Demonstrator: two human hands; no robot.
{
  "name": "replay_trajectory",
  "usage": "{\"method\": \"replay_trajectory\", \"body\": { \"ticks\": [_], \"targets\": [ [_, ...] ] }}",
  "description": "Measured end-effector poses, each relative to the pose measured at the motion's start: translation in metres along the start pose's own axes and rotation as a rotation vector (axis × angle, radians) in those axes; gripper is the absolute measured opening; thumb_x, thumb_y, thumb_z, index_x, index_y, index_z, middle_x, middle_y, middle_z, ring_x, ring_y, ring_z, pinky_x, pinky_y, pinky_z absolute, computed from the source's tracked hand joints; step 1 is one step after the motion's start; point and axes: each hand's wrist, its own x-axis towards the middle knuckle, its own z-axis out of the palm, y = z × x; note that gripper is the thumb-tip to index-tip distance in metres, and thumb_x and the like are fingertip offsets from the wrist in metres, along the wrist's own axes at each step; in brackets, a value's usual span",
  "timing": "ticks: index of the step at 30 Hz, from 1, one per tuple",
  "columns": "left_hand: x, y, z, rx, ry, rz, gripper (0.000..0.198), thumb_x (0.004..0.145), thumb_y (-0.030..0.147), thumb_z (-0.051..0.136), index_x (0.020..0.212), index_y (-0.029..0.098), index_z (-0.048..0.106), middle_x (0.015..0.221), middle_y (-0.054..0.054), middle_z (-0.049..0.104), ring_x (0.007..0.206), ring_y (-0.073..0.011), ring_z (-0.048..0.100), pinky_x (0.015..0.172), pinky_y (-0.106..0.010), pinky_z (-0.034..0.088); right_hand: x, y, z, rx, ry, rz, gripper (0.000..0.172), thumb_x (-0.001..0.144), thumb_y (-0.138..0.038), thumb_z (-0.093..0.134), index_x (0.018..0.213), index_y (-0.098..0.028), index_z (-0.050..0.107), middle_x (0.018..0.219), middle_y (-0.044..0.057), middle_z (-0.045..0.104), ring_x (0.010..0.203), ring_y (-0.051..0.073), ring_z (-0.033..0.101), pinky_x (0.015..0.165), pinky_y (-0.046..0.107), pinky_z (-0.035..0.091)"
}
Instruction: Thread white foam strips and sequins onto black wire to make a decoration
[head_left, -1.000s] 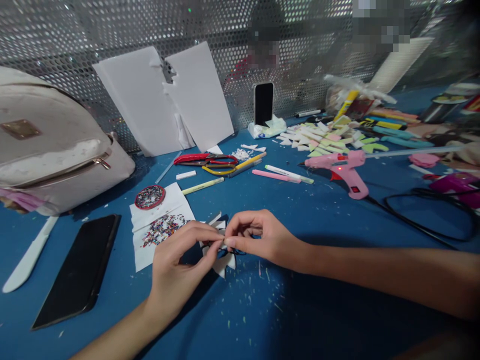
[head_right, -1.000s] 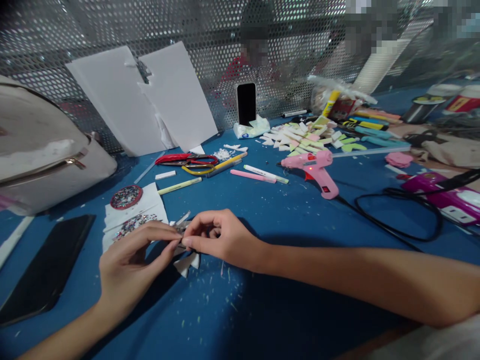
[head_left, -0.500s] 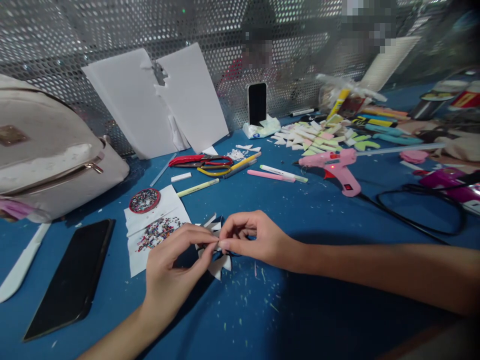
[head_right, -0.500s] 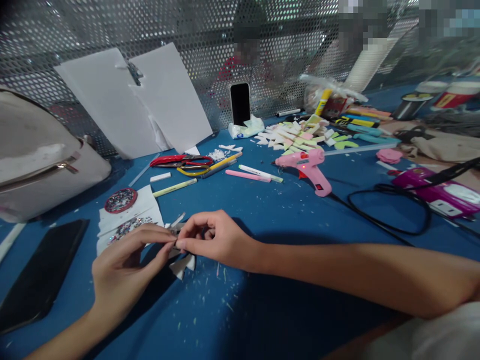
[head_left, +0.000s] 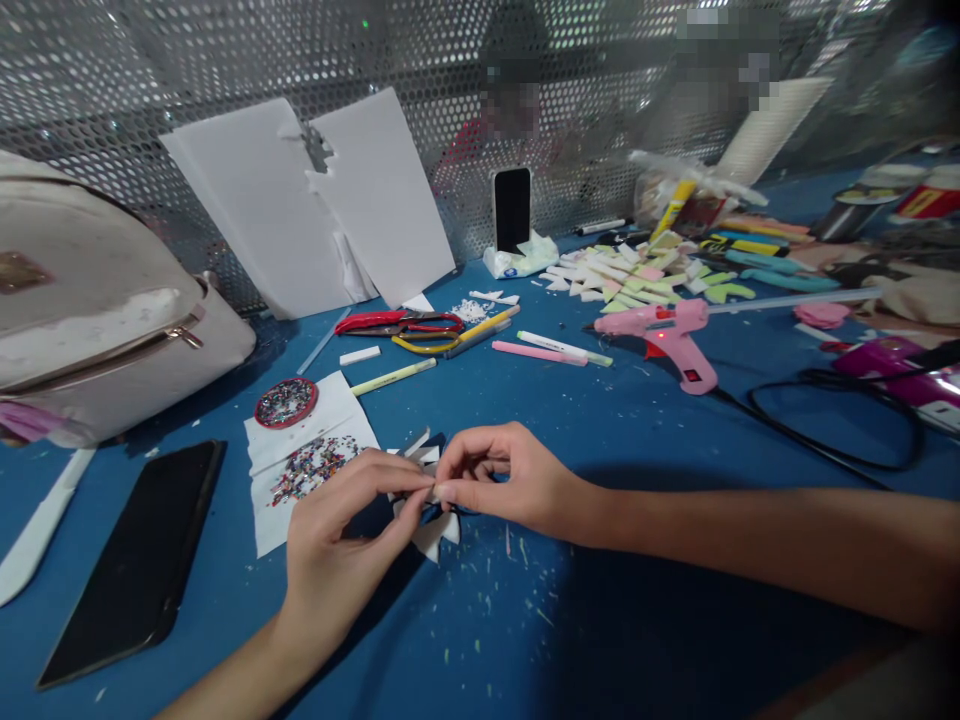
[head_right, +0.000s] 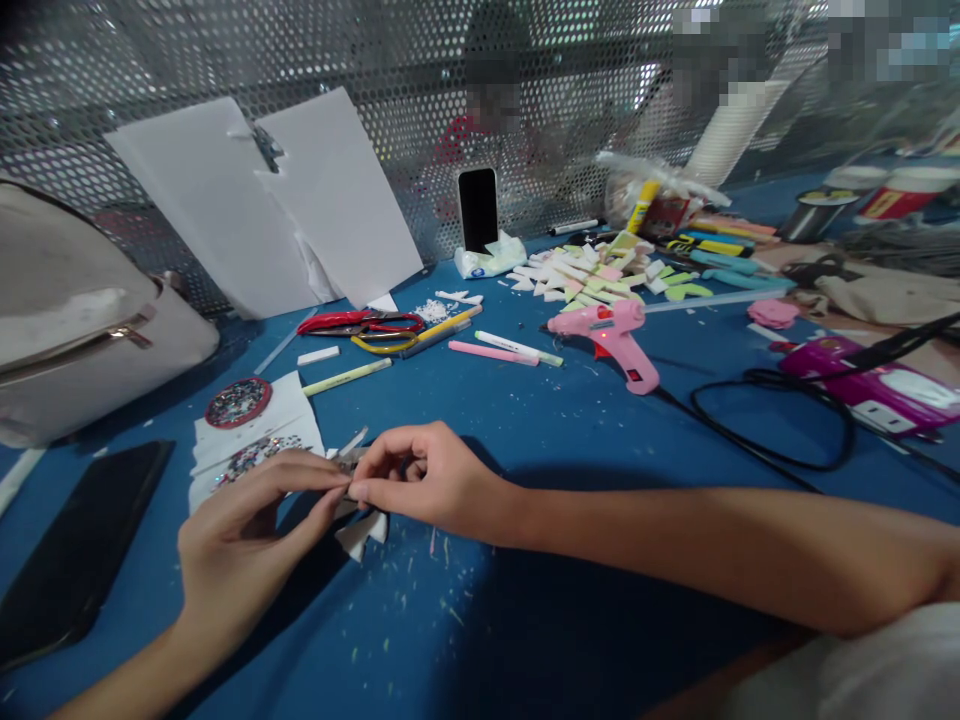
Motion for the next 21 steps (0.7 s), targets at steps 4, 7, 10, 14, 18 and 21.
{"method": "replay_trajectory", "body": {
  "ticks": [4,7,10,14,18,21],
  "targets": [
    [-0.0003,-0.0004,-0.0002,-0.004,-0.006,0.003,0.021,0.083,0.002,0.067,0.092,0.021,0.071,0.086,-0.002,0.072,0.081,-0.0153,0.067,0.071,-0.027,0.053,0.0014,0.002,0.0006,0.009,0.002,0.013,0.023,0.079,-0.034,0.075,0.083,-0.013,0.069,0.069,0.001,0.063,0.058,0.008,0.045,0.053,0.021,0.035],
    [-0.0008,-0.0005,0.0001,0.0,-0.002,0.001,0.021,0.083,0.002,0.068,0.091,0.021,0.071,0.086,-0.002,0.072,0.081,-0.015,0.067,0.072,-0.027,0.053,0.0016,0.0025,0.0008,0.015,0.002,0.02,0.023,0.078,-0.034,0.076,0.083,-0.012,0.069,0.069,0.001,0.063,0.058,0.008,0.045,0.054,0.021,0.035],
    [-0.0014,-0.0003,0.0001,0.003,-0.003,-0.015,0.021,0.083,0.002,0.067,0.091,0.021,0.071,0.086,-0.001,0.071,0.082,-0.015,0.067,0.072,-0.027,0.053,0.0013,0.0018,0.001,0.017,0.003,0.017,0.023,0.079,-0.033,0.075,0.084,-0.012,0.069,0.07,0.001,0.064,0.059,0.008,0.046,0.054,0.021,0.035],
    [-0.0015,0.0002,-0.0003,-0.004,-0.005,-0.038,0.022,0.084,0.002,0.066,0.093,0.022,0.071,0.087,-0.001,0.071,0.082,-0.015,0.067,0.073,-0.027,0.053,0.0012,0.0013,0.001,0.033,0.012,0.019,0.022,0.078,-0.032,0.077,0.083,-0.012,0.069,0.07,0.001,0.064,0.059,0.008,0.047,0.054,0.021,0.035],
    [-0.0019,0.0003,-0.0004,-0.007,-0.003,-0.045,0.022,0.084,0.002,0.066,0.093,0.022,0.07,0.087,-0.001,0.071,0.083,-0.0148,0.067,0.073,-0.027,0.053,0.001,0.0018,0.0008,0.041,0.012,0.016,0.021,0.077,-0.03,0.078,0.083,-0.012,0.07,0.07,0.001,0.065,0.059,0.008,0.047,0.054,0.02,0.035],
    [-0.0023,0.0002,-0.0005,-0.011,-0.002,-0.05,0.021,0.084,0.003,0.066,0.092,0.022,0.071,0.087,-0.001,0.071,0.083,-0.0148,0.067,0.073,-0.027,0.053,0.0006,0.0018,0.0007,0.035,0.012,0.017,0.02,0.078,-0.03,0.077,0.083,-0.012,0.07,0.07,0.001,0.065,0.058,0.008,0.046,0.054,0.02,0.035]
  ]
}}
